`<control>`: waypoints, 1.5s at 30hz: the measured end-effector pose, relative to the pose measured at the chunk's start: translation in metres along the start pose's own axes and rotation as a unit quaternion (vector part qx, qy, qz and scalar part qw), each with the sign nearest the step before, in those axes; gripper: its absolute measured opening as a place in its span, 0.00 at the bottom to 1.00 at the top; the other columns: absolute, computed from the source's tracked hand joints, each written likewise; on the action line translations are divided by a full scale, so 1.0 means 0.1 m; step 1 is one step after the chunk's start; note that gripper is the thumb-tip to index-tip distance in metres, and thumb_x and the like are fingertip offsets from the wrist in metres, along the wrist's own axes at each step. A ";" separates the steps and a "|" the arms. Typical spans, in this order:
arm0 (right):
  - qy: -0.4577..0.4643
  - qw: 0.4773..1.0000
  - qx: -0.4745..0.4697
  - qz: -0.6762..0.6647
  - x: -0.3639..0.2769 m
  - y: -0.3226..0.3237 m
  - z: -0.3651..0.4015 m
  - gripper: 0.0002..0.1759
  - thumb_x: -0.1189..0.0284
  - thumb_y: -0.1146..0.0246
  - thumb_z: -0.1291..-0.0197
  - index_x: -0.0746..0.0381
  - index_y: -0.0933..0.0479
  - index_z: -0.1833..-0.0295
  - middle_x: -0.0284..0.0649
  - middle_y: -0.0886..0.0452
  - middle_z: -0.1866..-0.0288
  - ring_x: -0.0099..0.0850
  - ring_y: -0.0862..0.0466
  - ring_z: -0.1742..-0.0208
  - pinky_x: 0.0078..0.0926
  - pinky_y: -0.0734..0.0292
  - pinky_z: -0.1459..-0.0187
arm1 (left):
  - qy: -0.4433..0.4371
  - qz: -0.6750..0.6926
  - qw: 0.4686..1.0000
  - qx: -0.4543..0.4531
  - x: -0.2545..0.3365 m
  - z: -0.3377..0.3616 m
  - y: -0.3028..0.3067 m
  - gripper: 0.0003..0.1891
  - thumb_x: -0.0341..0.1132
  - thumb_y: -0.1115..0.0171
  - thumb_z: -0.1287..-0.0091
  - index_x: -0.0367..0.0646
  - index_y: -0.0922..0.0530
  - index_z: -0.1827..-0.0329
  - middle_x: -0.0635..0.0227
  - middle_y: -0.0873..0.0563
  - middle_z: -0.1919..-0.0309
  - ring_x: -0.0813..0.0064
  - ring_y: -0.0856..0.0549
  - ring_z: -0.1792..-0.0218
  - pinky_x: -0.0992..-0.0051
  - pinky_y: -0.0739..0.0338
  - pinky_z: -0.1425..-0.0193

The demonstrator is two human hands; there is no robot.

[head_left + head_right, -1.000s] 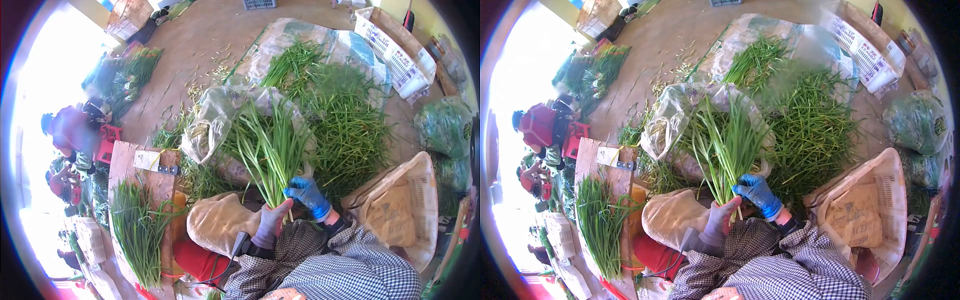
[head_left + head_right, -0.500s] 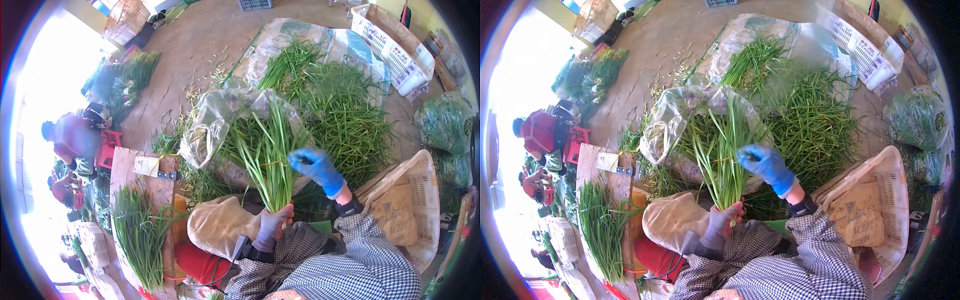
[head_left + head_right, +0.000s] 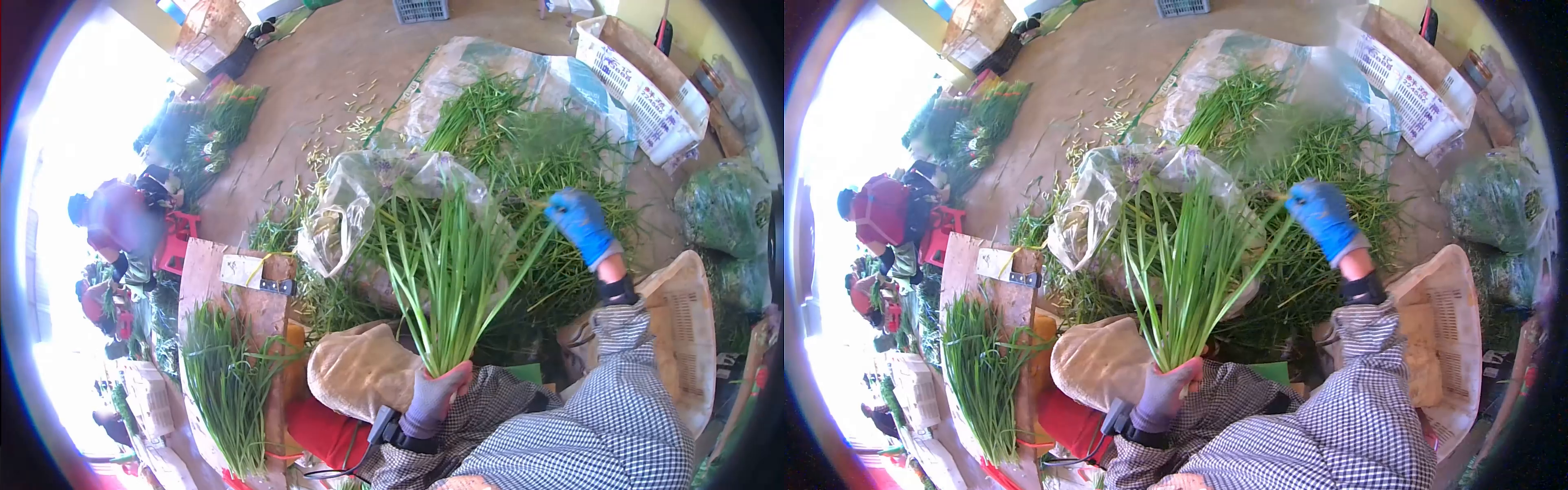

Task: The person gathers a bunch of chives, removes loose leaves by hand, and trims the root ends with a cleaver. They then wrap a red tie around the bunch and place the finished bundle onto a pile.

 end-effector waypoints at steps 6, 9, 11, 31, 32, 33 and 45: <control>-0.041 0.987 0.150 -0.033 0.59 1.21 0.12 0.09 0.69 0.35 0.39 0.63 0.17 0.59 0.40 0.17 0.68 0.31 0.19 0.70 0.30 0.24 0.65 | 0.021 -0.005 1.000 0.019 0.07 0.25 0.24 0.16 0.30 0.33 0.35 0.34 0.20 0.47 0.68 0.15 0.69 0.84 0.24 0.77 0.83 0.30 0.75; -0.099 0.977 0.156 -0.110 0.86 1.50 0.20 0.13 0.68 0.34 0.39 0.63 0.17 0.52 0.38 0.16 0.65 0.25 0.20 0.67 0.26 0.24 0.62 | 0.001 0.098 0.995 -0.018 0.08 0.34 0.28 0.23 0.30 0.34 0.35 0.38 0.27 0.38 0.57 0.16 0.49 0.87 0.27 0.75 0.87 0.35 0.78; -0.111 0.954 0.125 -0.248 0.49 1.38 0.29 0.14 0.68 0.34 0.39 0.62 0.17 0.50 0.39 0.15 0.63 0.26 0.18 0.63 0.28 0.23 0.60 | -0.009 0.118 0.993 -0.024 0.09 0.37 0.29 0.23 0.30 0.35 0.35 0.38 0.28 0.37 0.56 0.16 0.49 0.87 0.27 0.75 0.88 0.35 0.78; -0.138 0.727 -0.245 -0.626 -1.60 -0.75 0.93 0.12 0.67 0.31 0.36 0.65 0.17 0.54 0.31 0.17 0.70 0.16 0.22 0.74 0.16 0.24 0.72 | -0.037 -0.026 0.998 0.049 0.04 0.53 0.16 0.19 0.23 0.36 0.42 0.30 0.22 0.46 0.59 0.13 0.61 0.80 0.23 0.79 0.81 0.31 0.79; -0.138 0.728 -0.244 -0.625 -1.61 -0.77 0.94 0.12 0.67 0.31 0.36 0.65 0.17 0.54 0.31 0.17 0.70 0.16 0.22 0.74 0.16 0.24 0.72 | -0.038 -0.026 0.998 0.048 0.04 0.54 0.15 0.19 0.23 0.36 0.42 0.30 0.22 0.46 0.59 0.13 0.61 0.80 0.23 0.79 0.81 0.31 0.79; -0.162 0.712 -0.239 -0.640 -1.62 -0.80 0.95 0.12 0.68 0.30 0.37 0.65 0.17 0.54 0.30 0.17 0.70 0.16 0.22 0.75 0.15 0.24 0.72 | -0.039 -0.029 0.998 0.047 0.04 0.54 0.14 0.19 0.23 0.36 0.42 0.30 0.22 0.46 0.59 0.13 0.61 0.80 0.23 0.79 0.81 0.31 0.78; -0.155 0.699 -0.130 -0.686 -1.73 -0.69 0.92 0.08 0.74 0.34 0.42 0.65 0.18 0.58 0.27 0.19 0.66 0.16 0.23 0.64 0.18 0.26 0.60 | -0.050 -0.006 0.998 0.035 0.03 0.51 0.22 0.16 0.28 0.34 0.36 0.31 0.21 0.46 0.71 0.19 0.74 0.83 0.26 0.79 0.82 0.31 0.75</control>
Point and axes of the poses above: each hand's wrist, its own z-axis away from the middle knuckle, its own y-axis out of the back of the hand, x = y × z, the point moved 3 cm from there along -z, towards the middle knuckle
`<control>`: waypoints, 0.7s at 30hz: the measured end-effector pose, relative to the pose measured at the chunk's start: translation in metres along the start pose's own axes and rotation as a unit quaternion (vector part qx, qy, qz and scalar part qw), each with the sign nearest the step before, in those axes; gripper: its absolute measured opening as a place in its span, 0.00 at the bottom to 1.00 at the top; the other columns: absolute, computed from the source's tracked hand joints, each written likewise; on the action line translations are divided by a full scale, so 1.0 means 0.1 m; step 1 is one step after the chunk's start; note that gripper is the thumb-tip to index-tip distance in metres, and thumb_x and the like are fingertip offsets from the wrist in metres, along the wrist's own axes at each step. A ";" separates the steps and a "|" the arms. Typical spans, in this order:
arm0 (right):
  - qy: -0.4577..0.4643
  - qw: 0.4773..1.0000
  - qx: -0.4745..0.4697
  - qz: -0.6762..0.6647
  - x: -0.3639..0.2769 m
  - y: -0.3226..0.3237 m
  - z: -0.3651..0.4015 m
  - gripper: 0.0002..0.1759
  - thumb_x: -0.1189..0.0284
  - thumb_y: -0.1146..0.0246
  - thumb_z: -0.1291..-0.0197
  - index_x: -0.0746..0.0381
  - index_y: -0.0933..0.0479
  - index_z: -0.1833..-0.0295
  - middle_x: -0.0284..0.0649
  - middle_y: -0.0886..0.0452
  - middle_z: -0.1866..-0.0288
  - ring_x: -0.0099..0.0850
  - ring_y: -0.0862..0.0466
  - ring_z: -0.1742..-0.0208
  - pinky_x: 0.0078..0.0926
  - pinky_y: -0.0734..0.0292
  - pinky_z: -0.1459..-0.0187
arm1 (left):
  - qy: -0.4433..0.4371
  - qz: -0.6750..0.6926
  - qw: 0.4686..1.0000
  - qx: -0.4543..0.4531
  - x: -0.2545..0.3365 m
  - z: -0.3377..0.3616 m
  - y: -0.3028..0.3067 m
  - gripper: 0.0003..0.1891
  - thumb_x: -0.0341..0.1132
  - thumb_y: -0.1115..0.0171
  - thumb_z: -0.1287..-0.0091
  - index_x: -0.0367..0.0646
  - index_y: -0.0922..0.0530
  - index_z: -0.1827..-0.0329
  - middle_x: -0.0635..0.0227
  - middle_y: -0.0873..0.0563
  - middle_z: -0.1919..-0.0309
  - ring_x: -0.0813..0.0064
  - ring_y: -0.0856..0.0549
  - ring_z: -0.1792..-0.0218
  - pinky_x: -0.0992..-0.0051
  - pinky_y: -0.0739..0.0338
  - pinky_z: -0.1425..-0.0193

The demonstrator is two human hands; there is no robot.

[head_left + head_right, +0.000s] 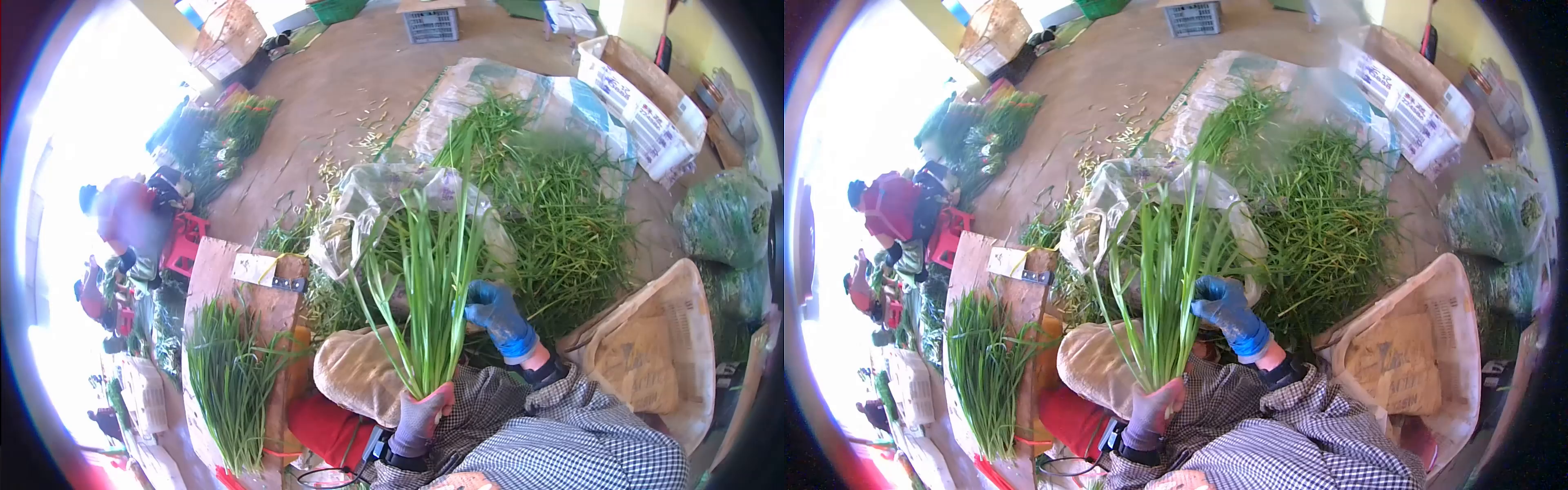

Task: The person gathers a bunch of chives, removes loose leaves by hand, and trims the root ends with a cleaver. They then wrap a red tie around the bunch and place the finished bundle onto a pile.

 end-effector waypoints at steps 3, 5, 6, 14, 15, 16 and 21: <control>0.017 1.000 -0.010 0.017 -0.03 -0.07 -0.05 0.08 0.72 0.34 0.43 0.65 0.18 0.59 0.27 0.18 0.67 0.16 0.22 0.67 0.17 0.26 0.64 | 0.018 -0.004 1.000 -0.005 -0.02 0.01 0.00 0.16 0.29 0.33 0.35 0.33 0.20 0.46 0.71 0.19 0.73 0.83 0.25 0.78 0.82 0.31 0.76; 0.013 1.000 -0.020 0.020 -0.11 -0.09 -0.04 0.08 0.72 0.34 0.43 0.65 0.18 0.60 0.27 0.18 0.68 0.16 0.23 0.67 0.17 0.27 0.64 | 0.028 -0.020 0.999 -0.001 -0.13 0.00 0.04 0.15 0.31 0.32 0.35 0.34 0.20 0.47 0.71 0.18 0.74 0.84 0.23 0.78 0.82 0.31 0.76; -0.007 0.999 -0.025 0.028 -0.15 -0.11 -0.03 0.08 0.72 0.34 0.43 0.64 0.18 0.60 0.27 0.19 0.68 0.16 0.23 0.67 0.17 0.27 0.64 | 0.030 -0.031 0.999 0.006 -0.07 0.01 0.00 0.16 0.29 0.33 0.37 0.31 0.20 0.48 0.70 0.19 0.76 0.82 0.24 0.80 0.81 0.31 0.76; 0.031 0.996 0.027 0.079 -0.29 0.06 -0.15 0.05 0.71 0.34 0.43 0.61 0.19 0.64 0.24 0.20 0.70 0.15 0.24 0.69 0.16 0.28 0.62 | 0.025 -0.038 0.999 -0.015 -0.05 0.00 0.00 0.16 0.29 0.35 0.36 0.32 0.20 0.47 0.71 0.19 0.74 0.83 0.25 0.79 0.81 0.32 0.76; 0.070 0.992 0.084 0.065 -0.47 0.15 -0.17 0.04 0.71 0.34 0.43 0.60 0.19 0.65 0.25 0.20 0.70 0.15 0.26 0.70 0.15 0.29 0.64 | 0.026 -0.023 0.999 -0.022 -0.05 0.00 0.00 0.16 0.29 0.36 0.36 0.33 0.20 0.47 0.71 0.19 0.74 0.84 0.25 0.79 0.82 0.32 0.75; 0.107 0.983 0.138 0.051 -0.64 0.24 -0.19 0.04 0.70 0.33 0.43 0.59 0.19 0.66 0.25 0.20 0.70 0.14 0.27 0.72 0.15 0.31 0.65 | 0.026 -0.020 0.999 -0.019 -0.08 0.01 0.03 0.16 0.29 0.36 0.36 0.33 0.20 0.47 0.71 0.19 0.74 0.84 0.25 0.79 0.82 0.32 0.75; 0.236 0.922 0.282 0.122 -1.46 1.12 -0.13 0.04 0.69 0.35 0.39 0.56 0.18 0.66 0.25 0.21 0.71 0.12 0.34 0.75 0.13 0.41 0.72 | 0.048 -0.008 0.999 -0.001 -0.10 0.09 0.18 0.13 0.32 0.30 0.35 0.36 0.18 0.50 0.72 0.16 0.71 0.85 0.22 0.77 0.83 0.29 0.75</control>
Point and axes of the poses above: each hand's wrist, its own z-axis away from the middle knuckle, its own y-axis out of the back of the hand, x = y × z, the point moved 3 cm from there along -z, towards the middle knuckle
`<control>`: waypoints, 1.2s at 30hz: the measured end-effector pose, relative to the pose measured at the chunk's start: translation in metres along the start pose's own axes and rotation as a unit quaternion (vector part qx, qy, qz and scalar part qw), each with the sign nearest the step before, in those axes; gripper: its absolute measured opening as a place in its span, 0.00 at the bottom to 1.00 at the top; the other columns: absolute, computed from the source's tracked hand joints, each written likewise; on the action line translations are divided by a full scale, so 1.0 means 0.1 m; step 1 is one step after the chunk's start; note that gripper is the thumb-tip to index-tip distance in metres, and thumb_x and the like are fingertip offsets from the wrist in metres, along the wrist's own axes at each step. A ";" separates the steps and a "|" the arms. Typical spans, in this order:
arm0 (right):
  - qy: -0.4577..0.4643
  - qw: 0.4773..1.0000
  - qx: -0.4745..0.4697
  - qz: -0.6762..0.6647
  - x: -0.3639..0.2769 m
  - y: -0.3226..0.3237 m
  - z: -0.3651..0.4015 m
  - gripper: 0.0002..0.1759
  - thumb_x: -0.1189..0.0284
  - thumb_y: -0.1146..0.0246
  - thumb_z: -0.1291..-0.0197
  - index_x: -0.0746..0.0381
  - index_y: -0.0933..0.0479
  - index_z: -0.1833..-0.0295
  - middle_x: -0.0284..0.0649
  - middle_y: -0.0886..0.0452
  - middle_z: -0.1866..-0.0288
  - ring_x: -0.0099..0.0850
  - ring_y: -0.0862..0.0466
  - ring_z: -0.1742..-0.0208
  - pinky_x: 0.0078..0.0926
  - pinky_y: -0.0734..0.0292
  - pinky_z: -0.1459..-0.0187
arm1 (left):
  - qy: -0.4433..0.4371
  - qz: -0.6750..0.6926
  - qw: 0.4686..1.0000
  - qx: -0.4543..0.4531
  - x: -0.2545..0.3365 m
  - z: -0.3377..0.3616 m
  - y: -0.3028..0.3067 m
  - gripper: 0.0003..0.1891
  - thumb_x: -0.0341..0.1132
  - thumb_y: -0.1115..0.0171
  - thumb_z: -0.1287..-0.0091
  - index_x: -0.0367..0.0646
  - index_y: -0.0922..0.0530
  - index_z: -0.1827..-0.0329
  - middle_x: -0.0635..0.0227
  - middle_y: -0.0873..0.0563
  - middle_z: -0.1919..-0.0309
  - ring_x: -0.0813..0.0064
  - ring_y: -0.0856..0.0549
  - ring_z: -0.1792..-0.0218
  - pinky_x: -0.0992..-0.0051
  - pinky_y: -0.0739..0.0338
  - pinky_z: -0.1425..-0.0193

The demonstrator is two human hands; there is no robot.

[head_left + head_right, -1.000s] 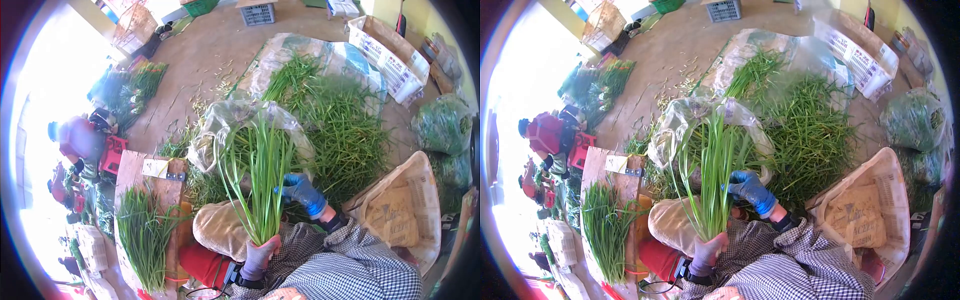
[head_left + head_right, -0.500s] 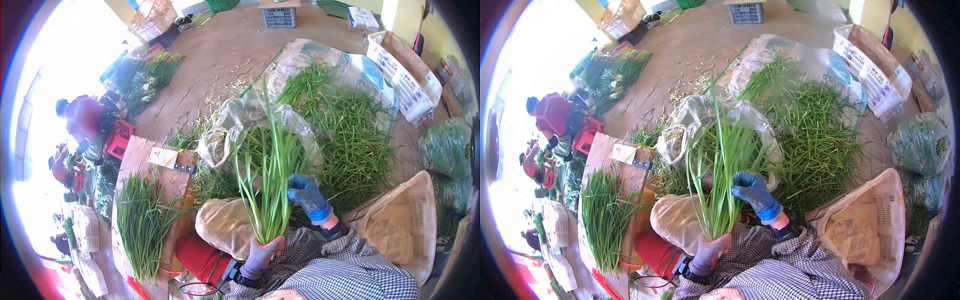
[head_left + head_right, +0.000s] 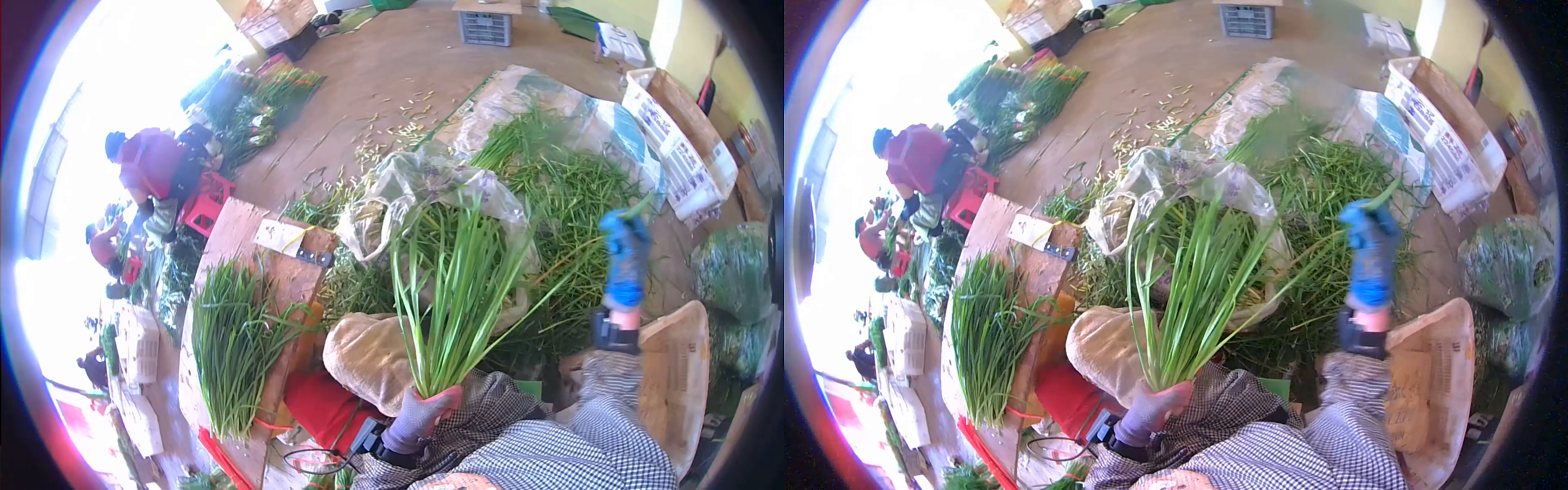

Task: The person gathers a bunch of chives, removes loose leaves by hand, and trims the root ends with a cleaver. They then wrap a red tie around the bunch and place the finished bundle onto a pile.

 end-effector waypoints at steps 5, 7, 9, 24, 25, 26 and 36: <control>0.028 0.997 0.032 0.060 0.12 0.70 -0.30 0.05 0.69 0.35 0.38 0.58 0.18 0.66 0.25 0.20 0.69 0.15 0.32 0.75 0.16 0.37 0.71 | -0.013 -0.071 0.997 0.012 0.45 0.41 0.28 0.18 0.29 0.27 0.38 0.36 0.19 0.46 0.70 0.13 0.65 0.84 0.18 0.70 0.83 0.24 0.69; 0.045 0.979 -0.033 0.196 0.62 0.88 -0.28 0.07 0.70 0.34 0.39 0.62 0.19 0.64 0.28 0.19 0.68 0.19 0.28 0.73 0.21 0.31 0.69 | -0.047 -0.182 0.982 0.021 0.64 0.66 0.46 0.23 0.30 0.27 0.38 0.37 0.22 0.41 0.68 0.13 0.58 0.80 0.16 0.61 0.78 0.21 0.56; 0.012 0.937 -0.108 0.332 1.00 1.19 -0.12 0.07 0.71 0.33 0.40 0.64 0.19 0.62 0.30 0.19 0.68 0.20 0.27 0.72 0.22 0.29 0.67 | -0.150 -0.326 0.933 0.025 0.69 0.80 0.72 0.30 0.29 0.28 0.38 0.35 0.29 0.33 0.58 0.16 0.43 0.68 0.15 0.46 0.69 0.24 0.37; -0.002 0.931 -0.361 0.056 0.08 -0.67 0.64 0.06 0.82 0.40 0.37 0.68 0.19 0.57 0.41 0.13 0.55 0.27 0.12 0.62 0.21 0.16 0.57 | -0.060 -0.771 0.615 0.152 0.68 1.03 0.97 0.47 0.36 0.38 0.39 0.37 0.56 0.20 0.48 0.21 0.59 0.50 0.16 0.65 0.54 0.21 0.64; -0.056 0.910 -0.410 0.023 0.00 -0.77 0.77 0.06 0.81 0.40 0.36 0.68 0.18 0.56 0.42 0.13 0.55 0.27 0.13 0.62 0.21 0.16 0.58 | -0.059 -0.780 0.604 0.153 0.66 1.03 0.98 0.47 0.35 0.39 0.38 0.37 0.56 0.20 0.48 0.21 0.59 0.50 0.16 0.65 0.54 0.20 0.64; -0.109 0.883 -0.456 -0.011 -0.06 -0.87 0.93 0.07 0.81 0.39 0.36 0.68 0.18 0.55 0.42 0.13 0.55 0.27 0.13 0.63 0.21 0.16 0.58 | -0.059 -0.789 0.592 0.155 0.66 1.02 0.98 0.46 0.35 0.40 0.38 0.38 0.56 0.20 0.48 0.21 0.59 0.50 0.16 0.64 0.54 0.20 0.64; 0.090 0.744 -0.634 0.190 0.63 -1.42 2.25 0.11 0.67 0.33 0.45 0.56 0.14 0.57 0.45 0.14 0.62 0.44 0.15 0.59 0.36 0.19 0.54 | -0.066 -0.800 0.571 0.173 0.64 1.06 0.98 0.43 0.33 0.43 0.36 0.41 0.54 0.19 0.52 0.21 0.59 0.52 0.16 0.63 0.54 0.19 0.65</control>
Point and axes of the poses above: each hand's wrist, its own z-axis away from the middle knuckle, its own y-axis out of the back of the hand, x = y × z, the point moved 3 cm from there along -z, towards the middle knuckle
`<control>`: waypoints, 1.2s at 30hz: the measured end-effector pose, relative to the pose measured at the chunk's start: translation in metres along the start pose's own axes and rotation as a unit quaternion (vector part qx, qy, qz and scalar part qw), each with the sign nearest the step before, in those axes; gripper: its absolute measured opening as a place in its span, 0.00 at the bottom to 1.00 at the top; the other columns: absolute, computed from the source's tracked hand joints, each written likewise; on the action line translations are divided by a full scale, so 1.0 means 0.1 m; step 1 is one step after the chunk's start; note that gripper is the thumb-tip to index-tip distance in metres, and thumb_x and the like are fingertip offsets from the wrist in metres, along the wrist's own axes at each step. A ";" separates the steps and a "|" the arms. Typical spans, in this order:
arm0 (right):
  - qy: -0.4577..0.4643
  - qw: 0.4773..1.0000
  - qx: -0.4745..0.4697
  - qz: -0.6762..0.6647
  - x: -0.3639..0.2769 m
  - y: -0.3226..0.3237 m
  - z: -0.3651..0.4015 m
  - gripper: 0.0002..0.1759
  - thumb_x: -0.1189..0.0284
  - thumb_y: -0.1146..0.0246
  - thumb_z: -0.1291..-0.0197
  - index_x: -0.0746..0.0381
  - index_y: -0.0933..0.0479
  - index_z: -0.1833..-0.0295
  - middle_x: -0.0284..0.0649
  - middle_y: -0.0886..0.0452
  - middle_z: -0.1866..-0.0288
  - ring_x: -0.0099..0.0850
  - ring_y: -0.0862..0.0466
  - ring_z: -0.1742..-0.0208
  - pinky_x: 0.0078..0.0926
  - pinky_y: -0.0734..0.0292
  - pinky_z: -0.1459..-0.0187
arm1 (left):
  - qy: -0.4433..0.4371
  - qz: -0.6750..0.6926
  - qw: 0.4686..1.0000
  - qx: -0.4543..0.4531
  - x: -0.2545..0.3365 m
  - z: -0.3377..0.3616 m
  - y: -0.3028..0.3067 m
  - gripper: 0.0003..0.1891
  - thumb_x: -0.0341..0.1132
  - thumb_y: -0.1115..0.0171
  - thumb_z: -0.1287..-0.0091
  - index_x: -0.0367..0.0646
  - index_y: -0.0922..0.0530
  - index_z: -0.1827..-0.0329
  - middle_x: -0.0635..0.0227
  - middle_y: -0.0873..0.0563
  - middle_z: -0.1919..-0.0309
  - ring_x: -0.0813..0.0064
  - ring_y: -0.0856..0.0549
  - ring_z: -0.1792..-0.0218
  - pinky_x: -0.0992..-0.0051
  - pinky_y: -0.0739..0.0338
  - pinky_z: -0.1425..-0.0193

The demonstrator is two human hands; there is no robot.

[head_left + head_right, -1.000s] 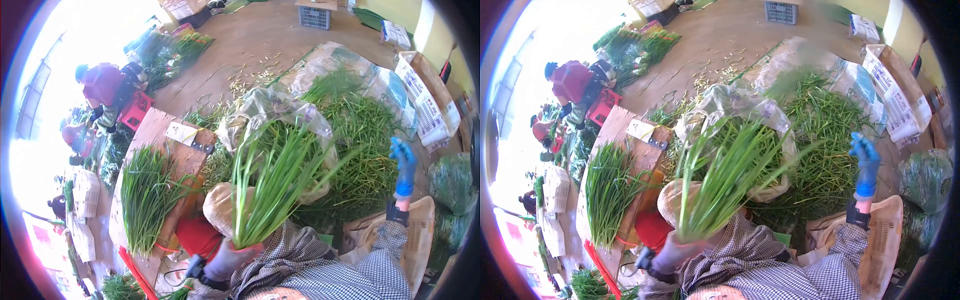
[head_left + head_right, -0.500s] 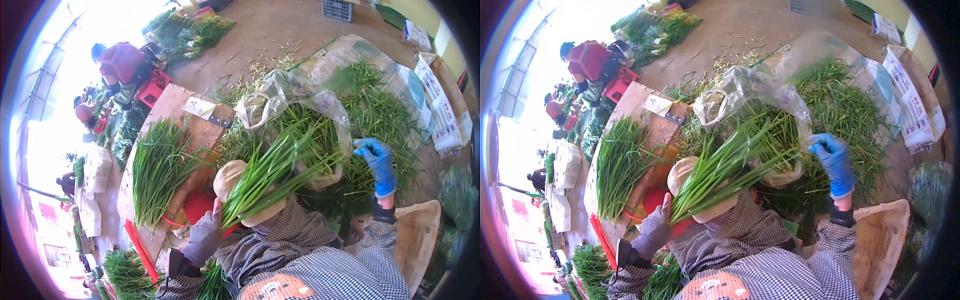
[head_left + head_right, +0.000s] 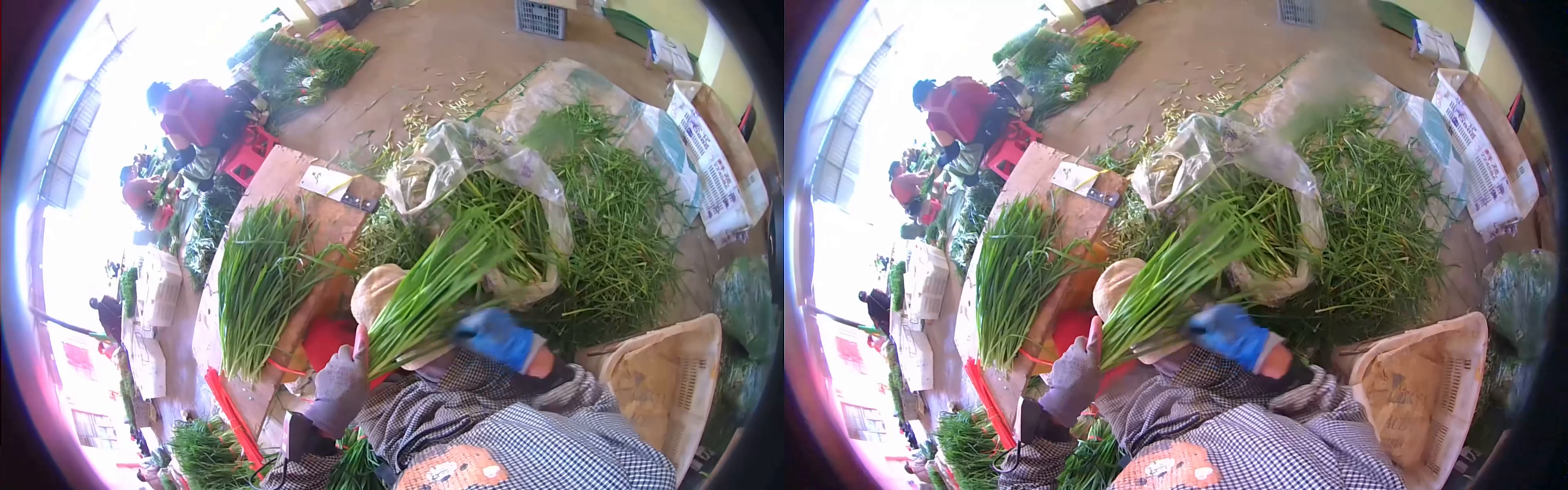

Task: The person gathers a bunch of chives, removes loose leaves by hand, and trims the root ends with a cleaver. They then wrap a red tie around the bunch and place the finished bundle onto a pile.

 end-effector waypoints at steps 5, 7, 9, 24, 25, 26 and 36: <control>-0.171 0.966 0.148 0.123 0.83 0.85 0.83 0.07 0.67 0.33 0.49 0.53 0.13 0.64 0.43 0.13 0.64 0.45 0.14 0.61 0.38 0.19 0.57 | -0.035 -0.073 0.996 0.023 -0.05 0.04 -0.06 0.40 0.32 0.45 0.34 0.46 0.51 0.19 0.57 0.21 0.58 0.58 0.16 0.63 0.58 0.18 0.66; -0.220 0.933 0.239 0.154 0.92 1.26 1.03 0.07 0.64 0.31 0.47 0.55 0.13 0.65 0.43 0.15 0.69 0.42 0.15 0.67 0.37 0.20 0.62 | -0.058 -0.086 0.994 0.039 -0.08 0.05 -0.07 0.40 0.31 0.45 0.34 0.48 0.51 0.19 0.58 0.21 0.58 0.59 0.16 0.63 0.59 0.18 0.67; -0.190 0.926 0.309 0.103 0.75 1.56 1.06 0.05 0.69 0.30 0.45 0.59 0.14 0.64 0.43 0.15 0.69 0.38 0.16 0.70 0.32 0.21 0.64 | -0.078 -0.100 0.991 0.053 -0.07 0.02 -0.03 0.40 0.31 0.45 0.34 0.50 0.50 0.19 0.59 0.21 0.58 0.59 0.16 0.63 0.60 0.18 0.68; -0.129 0.907 0.380 -0.125 0.52 1.40 0.58 0.05 0.74 0.31 0.41 0.64 0.16 0.67 0.37 0.15 0.73 0.25 0.19 0.73 0.23 0.24 0.67 | 0.082 0.089 0.993 0.014 -0.74 0.42 -0.29 0.31 0.34 0.47 0.28 0.53 0.43 0.22 0.55 0.20 0.54 0.50 0.16 0.60 0.55 0.19 0.64; -0.129 0.907 0.380 -0.125 0.63 1.44 0.68 0.05 0.74 0.31 0.41 0.64 0.16 0.67 0.37 0.15 0.73 0.25 0.19 0.73 0.23 0.24 0.67 | 0.044 0.027 0.999 0.006 -0.75 0.52 -0.22 0.31 0.35 0.46 0.28 0.53 0.43 0.22 0.53 0.20 0.54 0.49 0.17 0.60 0.54 0.20 0.64; -0.163 0.916 0.362 -0.057 0.76 1.47 0.78 0.07 0.72 0.30 0.42 0.64 0.18 0.70 0.38 0.18 0.76 0.25 0.22 0.75 0.25 0.26 0.69 | 0.007 -0.036 0.999 -0.003 -0.77 0.62 -0.21 0.32 0.37 0.44 0.28 0.54 0.43 0.21 0.52 0.20 0.54 0.48 0.17 0.60 0.54 0.20 0.64; -0.166 0.918 0.353 0.071 0.88 1.45 0.89 0.09 0.74 0.33 0.45 0.59 0.17 0.57 0.38 0.21 0.70 0.27 0.21 0.71 0.23 0.25 0.66 | 0.001 -0.004 0.999 0.043 -0.77 0.90 -0.39 0.40 0.27 0.42 0.37 0.56 0.44 0.20 0.56 0.21 0.58 0.51 0.17 0.62 0.55 0.22 0.68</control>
Point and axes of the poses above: each hand's wrist, its own z-axis away from the middle knuckle, its own y-axis out of the back of the hand, x = y × z, the point moved 3 cm from there along -z, towards the middle knuckle
